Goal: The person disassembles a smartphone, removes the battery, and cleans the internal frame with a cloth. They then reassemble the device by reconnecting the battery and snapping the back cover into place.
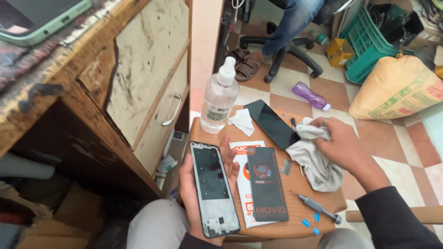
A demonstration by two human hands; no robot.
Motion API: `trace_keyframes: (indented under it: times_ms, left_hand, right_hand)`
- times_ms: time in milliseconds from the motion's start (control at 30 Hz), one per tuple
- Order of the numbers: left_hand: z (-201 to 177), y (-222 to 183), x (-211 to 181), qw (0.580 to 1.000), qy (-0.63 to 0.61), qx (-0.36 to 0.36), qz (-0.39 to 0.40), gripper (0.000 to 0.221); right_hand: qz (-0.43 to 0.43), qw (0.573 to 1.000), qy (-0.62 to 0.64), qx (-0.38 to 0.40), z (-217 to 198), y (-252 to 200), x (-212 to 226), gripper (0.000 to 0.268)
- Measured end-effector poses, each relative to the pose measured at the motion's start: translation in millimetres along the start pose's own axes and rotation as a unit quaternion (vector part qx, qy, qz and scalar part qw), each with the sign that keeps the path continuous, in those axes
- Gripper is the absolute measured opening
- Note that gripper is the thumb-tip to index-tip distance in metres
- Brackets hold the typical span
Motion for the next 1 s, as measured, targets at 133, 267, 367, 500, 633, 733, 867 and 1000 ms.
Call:
trace_keyframes:
  times_ms: [133, 267, 367, 500, 633, 733, 867, 1000]
  left_hand:
    - [1, 2, -1, 1.0, -0.015, 0.013, -0.004, 0.051]
    - [-5, -3, -4, 0.999, 0.032, -0.014, 0.011, 0.056]
    - [2, -2, -4, 1.0, 0.007, -0.006, 0.003, 0.05]
    - [4, -2, -2, 1.0, 0.015, -0.023, 0.002, 0.053]
    - [1, -2, -2, 0.999, 0.021, -0.039, -0.005, 0.054]
    - [0, -2, -1, 0.999, 0.019, -0.046, -0.01, 0.056]
    - [-2, -1, 0, 0.999, 0.016, -0.037, -0.007, 0.054]
    - [-1, 0, 4, 1.0, 0.003, -0.014, -0.012, 0.055]
  right_hand:
    - [-0.067, 0.994, 0.029, -0.081, -28, -15, 28, 0.036]
    - [0.077, 0.994, 0.074, -0.024, -40, -38, 18, 0.038]
    - [0.122, 0.991, 0.052, 0.024, -37, -43, 16, 0.05]
    - [0.062, 0.994, -0.022, 0.084, 0, -48, 19, 0.086]
    - [0.04, 0.997, -0.049, 0.039, 7, -56, 16, 0.084]
    - [0.016, 1.0, 0.006, 0.006, 2, -55, 10, 0.066]
    - [0.008, 0.998, 0.055, -0.042, -10, -59, -2, 0.053]
    - [0.032, 0.994, 0.068, -0.084, -27, -69, -7, 0.041]
Point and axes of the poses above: each hand's wrist, its own y-axis towards the middle knuckle, its own z-axis out of the palm, x = y × z, the point moved 8 cm from there along y, towards the middle knuckle, and after that the axes turned 11 degrees about x, right-handed, at the moved point
